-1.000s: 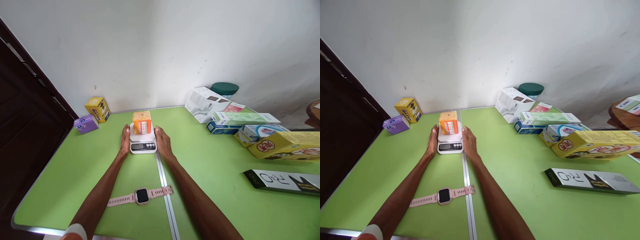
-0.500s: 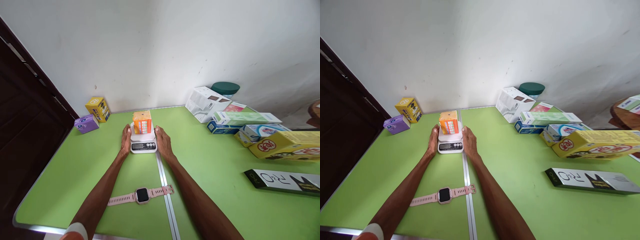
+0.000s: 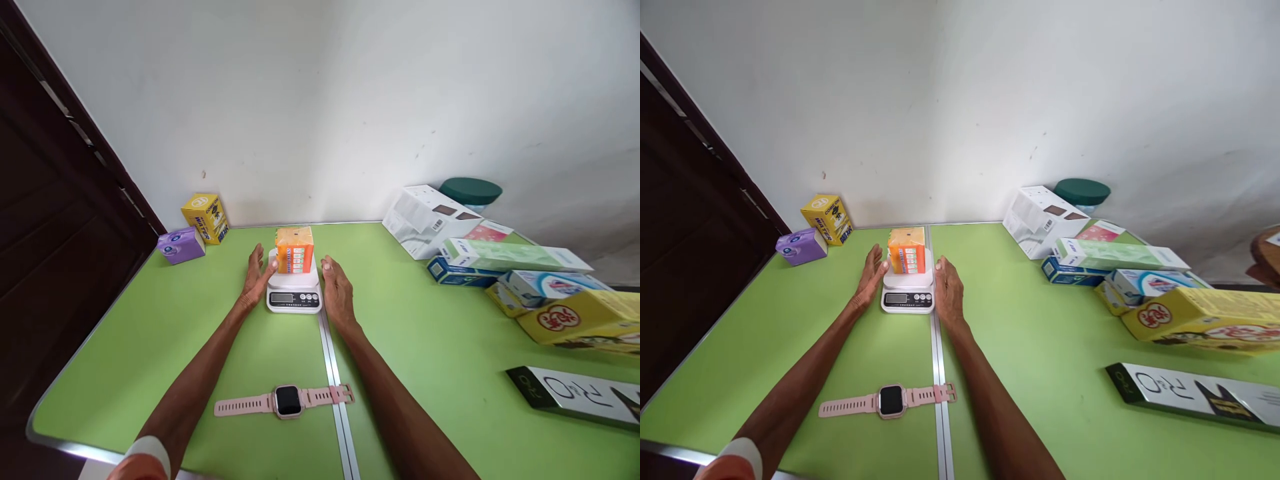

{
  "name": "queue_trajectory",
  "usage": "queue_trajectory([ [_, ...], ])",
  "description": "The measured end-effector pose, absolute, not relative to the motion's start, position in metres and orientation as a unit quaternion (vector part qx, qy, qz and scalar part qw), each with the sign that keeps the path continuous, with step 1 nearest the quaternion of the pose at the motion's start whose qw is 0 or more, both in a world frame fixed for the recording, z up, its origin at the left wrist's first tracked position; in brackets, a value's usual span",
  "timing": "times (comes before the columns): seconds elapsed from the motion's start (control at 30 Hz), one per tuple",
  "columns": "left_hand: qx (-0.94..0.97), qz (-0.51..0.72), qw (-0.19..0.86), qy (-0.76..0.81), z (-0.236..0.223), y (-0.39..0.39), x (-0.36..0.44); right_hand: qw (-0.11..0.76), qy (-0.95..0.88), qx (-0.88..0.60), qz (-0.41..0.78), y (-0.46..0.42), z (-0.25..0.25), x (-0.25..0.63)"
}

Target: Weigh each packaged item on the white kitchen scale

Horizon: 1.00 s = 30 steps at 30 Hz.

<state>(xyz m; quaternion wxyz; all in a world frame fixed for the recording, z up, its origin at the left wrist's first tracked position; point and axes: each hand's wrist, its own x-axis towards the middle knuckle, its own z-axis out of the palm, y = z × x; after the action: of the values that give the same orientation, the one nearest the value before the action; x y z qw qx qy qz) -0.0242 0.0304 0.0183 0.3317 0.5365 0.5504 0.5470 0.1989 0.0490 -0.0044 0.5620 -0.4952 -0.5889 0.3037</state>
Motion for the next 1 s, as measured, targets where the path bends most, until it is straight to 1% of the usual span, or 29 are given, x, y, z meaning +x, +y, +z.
queue_trajectory([
  [0.17,0.604,0.504,0.307,0.536,0.044,0.046,-0.03,0.573,-0.609,-0.496,0.233,0.053,0.004,0.195],
  [0.37,0.654,0.446,0.307,0.528,0.075,0.063,-0.016,0.562,-0.653,-0.465,0.206,0.056,0.025,0.185],
  [0.53,0.628,0.446,0.311,0.557,0.078,0.069,-0.005,0.546,-0.665,-0.468,0.204,0.056,0.034,0.18],
  [0.67,0.603,0.488,0.315,0.547,0.083,0.056,-0.015,0.532,-0.68,-0.461,0.203,0.052,0.047,0.172],
  [0.77,0.59,0.518,0.287,0.549,0.095,0.038,-0.04,0.523,-0.707,-0.421,0.222,0.047,0.062,0.149],
  [0.87,0.568,0.525,0.249,0.583,0.104,0.02,-0.076,0.516,-0.717,-0.385,0.268,0.043,0.071,0.11],
  [1.0,0.515,0.52,0.197,0.652,0.093,0.001,-0.121,0.503,-0.721,-0.336,0.338,0.041,0.06,0.047],
])
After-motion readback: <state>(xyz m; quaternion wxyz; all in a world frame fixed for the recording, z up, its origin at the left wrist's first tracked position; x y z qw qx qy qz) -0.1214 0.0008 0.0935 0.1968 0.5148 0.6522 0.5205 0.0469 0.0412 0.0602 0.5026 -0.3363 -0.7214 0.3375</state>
